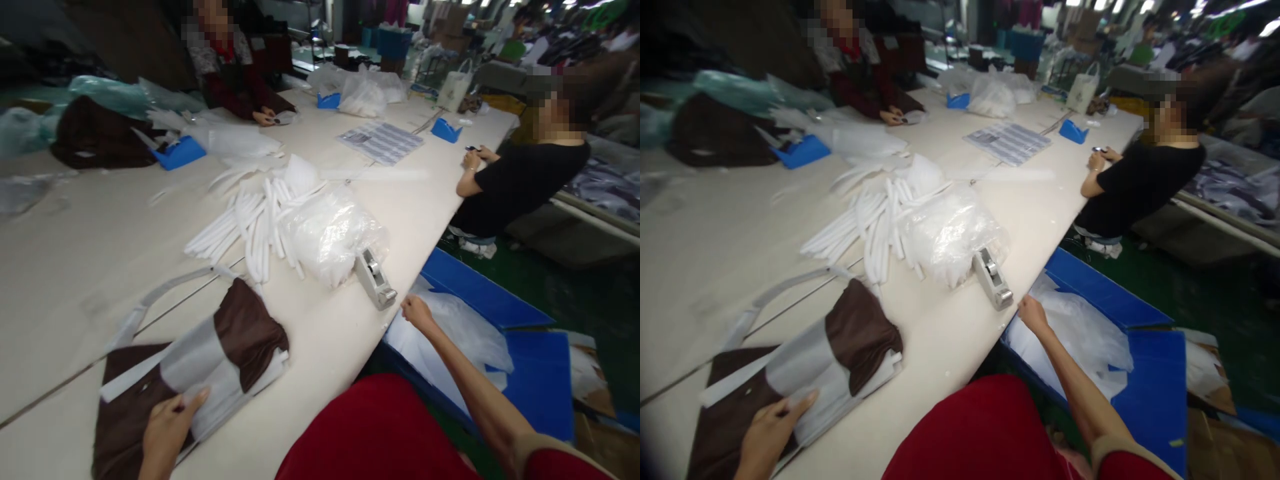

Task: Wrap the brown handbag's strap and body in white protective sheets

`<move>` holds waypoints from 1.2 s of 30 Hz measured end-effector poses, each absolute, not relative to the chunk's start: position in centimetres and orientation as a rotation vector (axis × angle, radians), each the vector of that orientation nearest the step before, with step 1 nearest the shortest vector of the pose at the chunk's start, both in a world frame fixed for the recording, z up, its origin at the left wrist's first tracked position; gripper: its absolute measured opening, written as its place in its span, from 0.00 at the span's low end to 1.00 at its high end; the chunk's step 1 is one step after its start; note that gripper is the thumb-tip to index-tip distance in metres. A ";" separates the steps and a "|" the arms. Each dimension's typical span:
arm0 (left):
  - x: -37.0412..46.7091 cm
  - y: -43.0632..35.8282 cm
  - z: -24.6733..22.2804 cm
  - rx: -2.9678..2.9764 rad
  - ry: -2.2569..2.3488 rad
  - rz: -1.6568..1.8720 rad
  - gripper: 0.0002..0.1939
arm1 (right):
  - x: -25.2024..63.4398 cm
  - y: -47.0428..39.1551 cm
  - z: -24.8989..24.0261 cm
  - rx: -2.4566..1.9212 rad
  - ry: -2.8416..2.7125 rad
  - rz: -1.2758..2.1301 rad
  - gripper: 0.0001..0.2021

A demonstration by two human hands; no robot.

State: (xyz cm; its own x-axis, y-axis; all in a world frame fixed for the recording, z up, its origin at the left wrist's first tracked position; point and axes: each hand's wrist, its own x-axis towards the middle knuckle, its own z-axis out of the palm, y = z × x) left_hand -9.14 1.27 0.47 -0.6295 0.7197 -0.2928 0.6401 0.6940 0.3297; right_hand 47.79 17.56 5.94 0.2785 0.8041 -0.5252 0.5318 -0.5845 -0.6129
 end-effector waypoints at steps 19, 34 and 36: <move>-3.2 -0.1 3.0 0.743 2.402 0.747 0.18 | 17.2 18.3 14.4 -0.373 -3.093 1.687 0.09; -2.7 -0.5 1.3 0.682 2.390 0.861 0.18 | 3.4 14.3 9.8 0.262 -3.747 0.118 0.10; -2.7 -0.5 1.2 0.684 2.388 0.856 0.18 | 3.4 13.9 9.4 0.179 -3.733 0.113 0.09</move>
